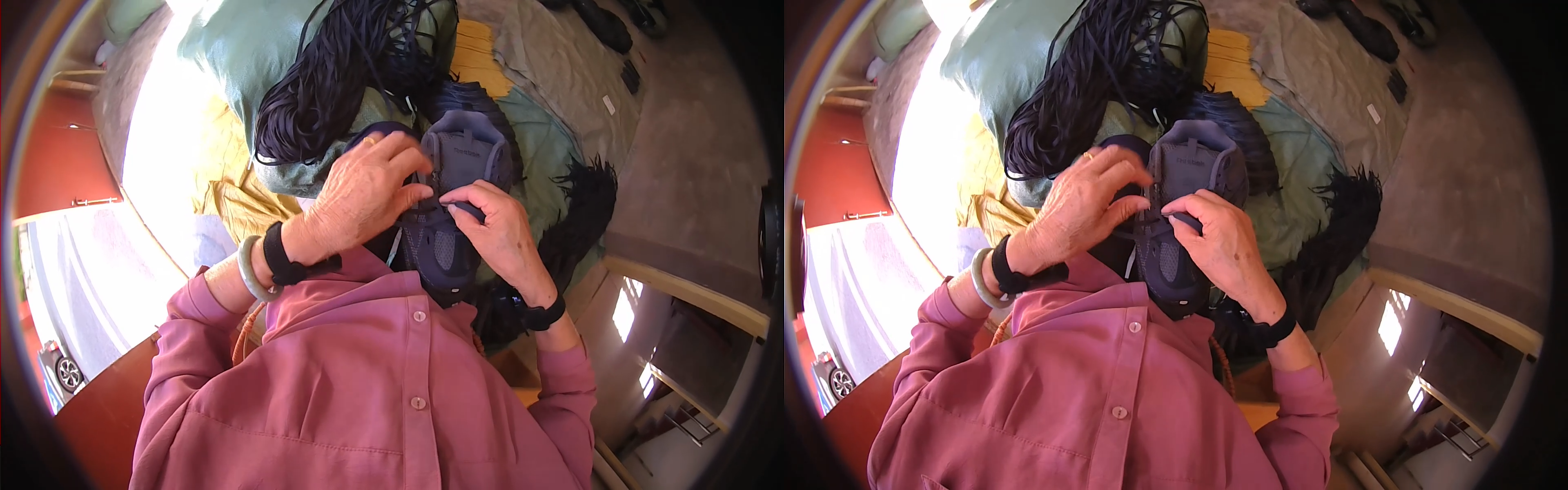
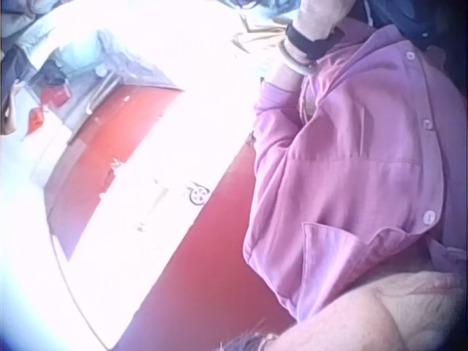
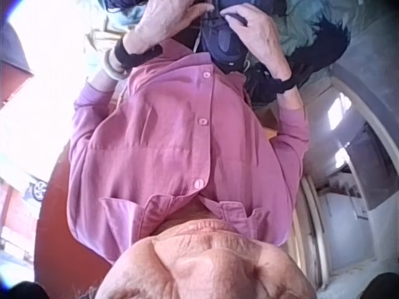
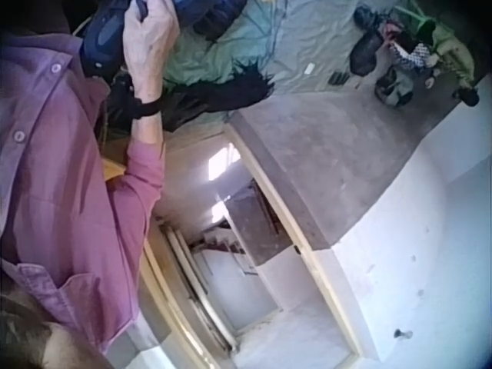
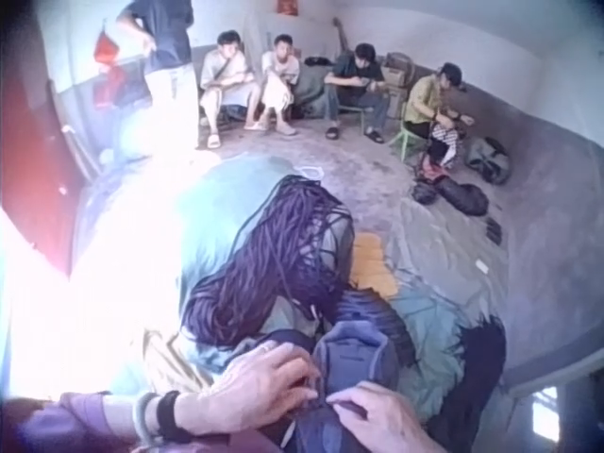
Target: Lacing a pair of black sneakers.
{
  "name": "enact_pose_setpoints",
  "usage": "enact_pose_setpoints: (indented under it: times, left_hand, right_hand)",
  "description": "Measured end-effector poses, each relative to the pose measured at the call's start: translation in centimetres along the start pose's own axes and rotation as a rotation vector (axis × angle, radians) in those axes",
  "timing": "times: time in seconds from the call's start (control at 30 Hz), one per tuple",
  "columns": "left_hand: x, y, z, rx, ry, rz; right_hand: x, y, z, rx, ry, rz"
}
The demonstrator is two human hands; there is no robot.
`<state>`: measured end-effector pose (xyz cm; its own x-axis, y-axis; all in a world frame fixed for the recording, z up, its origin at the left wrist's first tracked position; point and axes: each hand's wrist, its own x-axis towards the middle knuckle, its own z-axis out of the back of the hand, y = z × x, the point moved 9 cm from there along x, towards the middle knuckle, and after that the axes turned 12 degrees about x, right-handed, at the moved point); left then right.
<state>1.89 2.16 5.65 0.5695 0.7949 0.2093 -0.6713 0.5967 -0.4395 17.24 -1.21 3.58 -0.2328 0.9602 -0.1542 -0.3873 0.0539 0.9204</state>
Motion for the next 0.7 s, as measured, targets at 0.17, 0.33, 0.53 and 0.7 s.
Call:
enact_pose_setpoints:
  times: [0.17, 0.33, 0.53, 0.7]
  left_hand:
    - [1.3, -1.4, -1.0, -0.16, 0.076, -0.301]
    - [2.5, -1.5, -1.9, -0.178, 0.256, -0.444]
    - [2.6, -1.9, -2.7, -0.167, 0.282, -0.502]
    - [1.9, -1.3, -2.6, -0.181, 0.175, -0.442]
  right_hand:
    - [0.1, 0.0, 0.1, -0.012, -0.021, -0.005]
    - [0.9, -0.8, -0.1, -0.003, -0.019, -0.003]
    - [1.0, -0.9, 0.2, -0.008, -0.005, -0.021]
    - [1.3, -0.8, -0.2, -0.035, 0.007, -0.009]
